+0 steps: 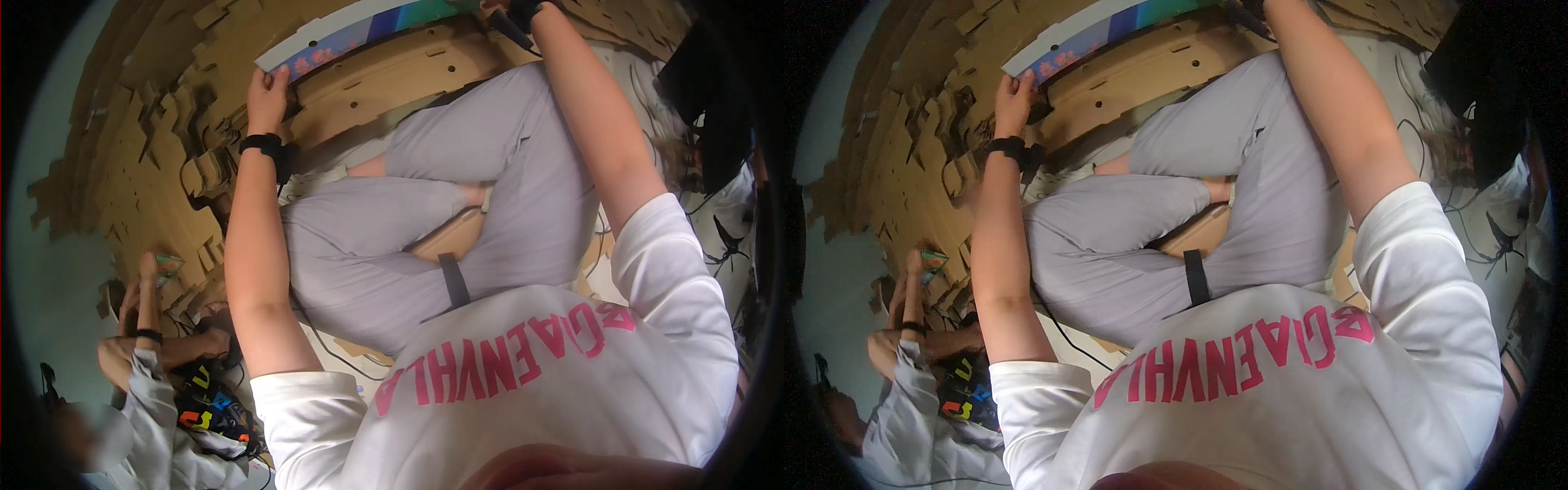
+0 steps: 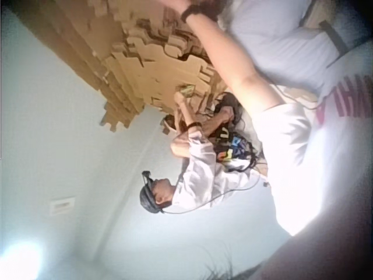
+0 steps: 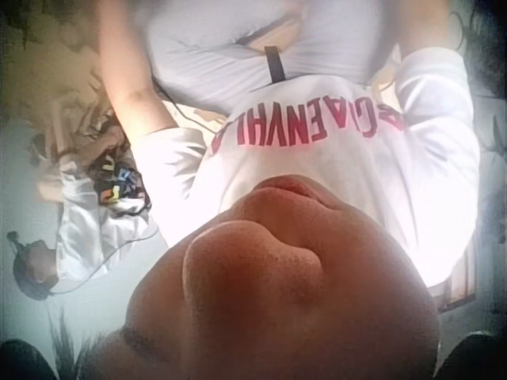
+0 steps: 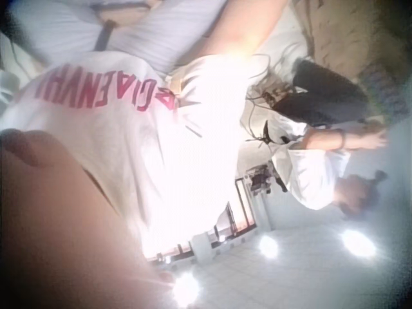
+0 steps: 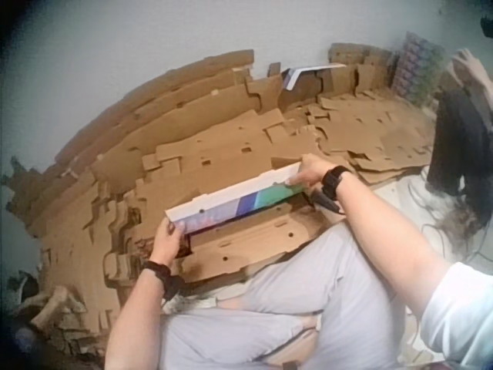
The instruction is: Assemble cardboard shipping or storage boxes from flat components while sitting on the floor.
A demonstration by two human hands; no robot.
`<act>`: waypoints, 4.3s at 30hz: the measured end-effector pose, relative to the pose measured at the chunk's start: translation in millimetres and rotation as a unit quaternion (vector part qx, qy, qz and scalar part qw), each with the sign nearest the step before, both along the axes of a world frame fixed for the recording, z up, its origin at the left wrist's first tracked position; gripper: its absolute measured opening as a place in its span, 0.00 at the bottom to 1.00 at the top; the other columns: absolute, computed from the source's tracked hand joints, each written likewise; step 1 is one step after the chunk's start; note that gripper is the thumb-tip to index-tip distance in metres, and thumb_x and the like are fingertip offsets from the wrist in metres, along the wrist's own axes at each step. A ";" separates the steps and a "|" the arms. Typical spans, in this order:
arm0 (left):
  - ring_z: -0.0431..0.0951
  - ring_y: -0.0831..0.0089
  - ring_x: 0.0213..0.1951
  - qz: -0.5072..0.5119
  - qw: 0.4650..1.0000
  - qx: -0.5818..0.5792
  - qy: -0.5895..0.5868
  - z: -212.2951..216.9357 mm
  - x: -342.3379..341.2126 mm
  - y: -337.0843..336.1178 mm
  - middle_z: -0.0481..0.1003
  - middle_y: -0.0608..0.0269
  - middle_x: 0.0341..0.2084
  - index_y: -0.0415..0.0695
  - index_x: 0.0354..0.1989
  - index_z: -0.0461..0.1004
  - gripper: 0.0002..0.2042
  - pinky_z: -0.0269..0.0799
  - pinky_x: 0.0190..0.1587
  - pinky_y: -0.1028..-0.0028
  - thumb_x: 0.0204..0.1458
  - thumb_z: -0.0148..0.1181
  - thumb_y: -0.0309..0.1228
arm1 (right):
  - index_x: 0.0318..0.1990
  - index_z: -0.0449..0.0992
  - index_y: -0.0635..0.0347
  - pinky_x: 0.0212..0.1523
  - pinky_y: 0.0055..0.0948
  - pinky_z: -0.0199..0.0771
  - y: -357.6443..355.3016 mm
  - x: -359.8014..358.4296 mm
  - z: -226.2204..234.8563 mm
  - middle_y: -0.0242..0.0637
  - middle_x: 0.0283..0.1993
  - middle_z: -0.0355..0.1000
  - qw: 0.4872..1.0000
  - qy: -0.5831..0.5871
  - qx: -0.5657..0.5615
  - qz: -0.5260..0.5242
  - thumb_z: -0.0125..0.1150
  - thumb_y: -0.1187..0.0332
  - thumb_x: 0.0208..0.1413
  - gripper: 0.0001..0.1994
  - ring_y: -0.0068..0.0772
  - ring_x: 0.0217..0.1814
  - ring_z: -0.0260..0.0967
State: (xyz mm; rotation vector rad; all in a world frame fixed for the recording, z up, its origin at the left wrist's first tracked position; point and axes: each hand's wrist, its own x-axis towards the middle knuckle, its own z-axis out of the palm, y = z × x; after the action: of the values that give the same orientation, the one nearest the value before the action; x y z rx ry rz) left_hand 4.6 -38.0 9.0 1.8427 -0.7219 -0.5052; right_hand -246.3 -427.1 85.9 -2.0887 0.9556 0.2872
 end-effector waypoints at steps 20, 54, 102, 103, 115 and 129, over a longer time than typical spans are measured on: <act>0.77 0.65 0.52 0.105 0.987 0.054 -0.108 7.7 18.8 0.5 0.77 0.53 0.52 0.33 0.55 0.74 0.21 0.70 0.56 0.68 0.59 0.62 0.36 | 0.50 0.76 0.66 0.25 0.38 0.79 -9.9 40.2 -25.6 0.44 0.42 0.78 0.885 -0.295 0.205 -0.297 0.64 0.56 0.62 0.21 0.42 0.35 0.77; 0.79 0.63 0.45 0.082 0.970 0.228 0.011 70.1 44.3 -1.9 0.75 0.54 0.50 0.36 0.63 0.68 0.35 0.76 0.43 0.65 0.56 0.65 0.51 | 0.46 0.80 0.69 0.49 0.43 0.76 6.4 -23.4 -13.0 0.54 0.44 0.80 0.980 0.014 -0.166 0.108 0.73 0.56 0.50 0.24 0.53 0.46 0.79; 0.64 0.37 0.58 0.238 0.919 0.158 -0.273 32.6 -17.4 -80.3 0.55 0.25 0.59 0.49 0.66 0.56 0.33 0.62 0.62 0.53 0.53 0.67 0.34 | 0.72 0.56 0.56 0.63 0.45 0.70 57.7 -36.6 17.1 0.55 0.70 0.61 0.970 0.004 -0.237 -0.055 0.82 0.52 0.37 0.54 0.53 0.66 0.65; 0.63 0.37 0.58 0.254 0.926 0.137 -0.243 30.5 -23.9 -83.3 0.55 0.26 0.60 0.48 0.67 0.54 0.34 0.61 0.63 0.52 0.54 0.66 0.33 | 0.75 0.49 0.54 0.68 0.48 0.65 60.0 -39.8 19.2 0.57 0.73 0.55 0.965 -0.038 -0.243 -0.089 0.85 0.53 0.31 0.62 0.57 0.71 0.59; 0.64 0.52 0.63 0.240 0.956 -0.035 -0.163 25.0 -24.3 -82.7 0.61 0.43 0.61 0.38 0.67 0.53 0.31 0.59 0.67 0.60 0.58 0.60 0.26 | 0.62 0.71 0.60 0.55 0.52 0.74 16.2 6.1 -22.0 0.54 0.51 0.78 0.956 -0.181 -0.164 -0.165 0.66 0.59 0.58 0.27 0.60 0.54 0.75; 0.75 0.65 0.42 0.290 0.953 -0.024 0.082 41.5 -7.1 -58.0 0.74 0.56 0.42 0.36 0.47 0.74 0.15 0.71 0.46 0.68 0.57 0.55 0.32 | 0.62 0.68 0.64 0.33 0.34 0.79 1.6 33.0 -55.2 0.46 0.39 0.78 0.875 -0.393 0.241 -0.150 0.52 0.69 0.69 0.17 0.35 0.35 0.78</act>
State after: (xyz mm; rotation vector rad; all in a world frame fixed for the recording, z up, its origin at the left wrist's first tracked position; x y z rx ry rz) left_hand -2.5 -96.0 50.5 1.8325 -0.0601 -0.2446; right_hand -213.4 -425.6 30.6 -1.3583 0.5968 -0.4309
